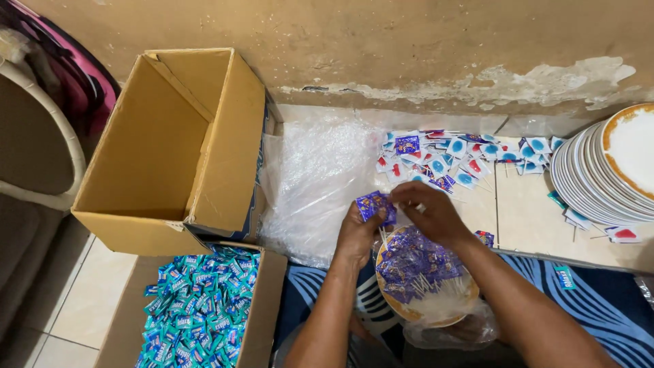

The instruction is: The person sits on the floor and repeatedly picks up small blue-wrapped candies from a pile on the floor, then places them into a clear plastic bag held over a decorative plate. The person continues this process throughout the clip, filling the bag with candies.

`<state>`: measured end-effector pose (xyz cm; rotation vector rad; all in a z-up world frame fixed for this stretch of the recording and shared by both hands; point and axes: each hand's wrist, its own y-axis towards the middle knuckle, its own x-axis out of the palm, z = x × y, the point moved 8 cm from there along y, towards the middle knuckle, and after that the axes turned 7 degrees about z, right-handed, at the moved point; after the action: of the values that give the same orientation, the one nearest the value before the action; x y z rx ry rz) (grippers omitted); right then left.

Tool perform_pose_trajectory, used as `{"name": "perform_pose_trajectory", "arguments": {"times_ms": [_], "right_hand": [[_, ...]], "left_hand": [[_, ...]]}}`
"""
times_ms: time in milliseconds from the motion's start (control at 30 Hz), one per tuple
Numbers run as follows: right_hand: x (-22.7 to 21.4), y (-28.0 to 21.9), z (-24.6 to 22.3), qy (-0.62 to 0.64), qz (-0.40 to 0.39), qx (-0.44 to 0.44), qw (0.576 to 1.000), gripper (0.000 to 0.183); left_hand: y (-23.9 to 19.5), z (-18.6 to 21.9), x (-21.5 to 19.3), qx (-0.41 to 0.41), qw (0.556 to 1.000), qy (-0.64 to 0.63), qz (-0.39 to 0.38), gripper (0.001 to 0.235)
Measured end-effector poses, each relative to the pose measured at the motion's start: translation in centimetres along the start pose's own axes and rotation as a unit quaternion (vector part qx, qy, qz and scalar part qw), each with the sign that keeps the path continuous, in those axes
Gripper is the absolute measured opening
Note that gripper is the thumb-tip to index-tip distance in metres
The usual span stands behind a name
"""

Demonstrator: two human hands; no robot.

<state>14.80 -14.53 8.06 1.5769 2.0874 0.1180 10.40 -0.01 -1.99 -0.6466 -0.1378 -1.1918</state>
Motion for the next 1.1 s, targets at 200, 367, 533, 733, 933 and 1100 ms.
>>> {"name": "perform_pose_trajectory", "arguments": {"times_ms": [200, 367, 533, 733, 933, 1100], "right_hand": [[0.0, 1.7, 18.9, -0.284, 0.146, 0.003, 0.947, 0.016], [6.0, 0.6, 26.2, -0.375, -0.071, 0.2, 0.902, 0.033], [6.2, -0.2, 24.8, -0.479, -0.063, 0.188, 0.855, 0.023], [2.6, -1.9, 30.0, -0.385, 0.022, 0.314, 0.868, 0.027], [-3.1, -5.2, 22.7, -0.264, 0.066, 0.388, 0.88, 0.031], [-4.5, -7.2, 16.0, -0.004, 0.2, 0.389, 0.899, 0.015]], "left_hand": [[-2.6, 5.3, -0.3, 0.036, 0.996, 0.002, 0.077, 0.024], [-2.5, 5.3, 0.1, 0.024, 0.995, -0.014, 0.094, 0.023], [0.1, 2.0, -0.5, 0.003, 0.996, -0.025, 0.089, 0.023], [0.0, 0.8, -0.8, -0.016, 0.991, -0.078, 0.103, 0.026], [0.0, 0.5, -1.0, -0.008, 0.993, -0.055, 0.108, 0.029], [-0.4, -0.4, 0.1, -0.05, 0.993, -0.077, 0.073, 0.029]]}}
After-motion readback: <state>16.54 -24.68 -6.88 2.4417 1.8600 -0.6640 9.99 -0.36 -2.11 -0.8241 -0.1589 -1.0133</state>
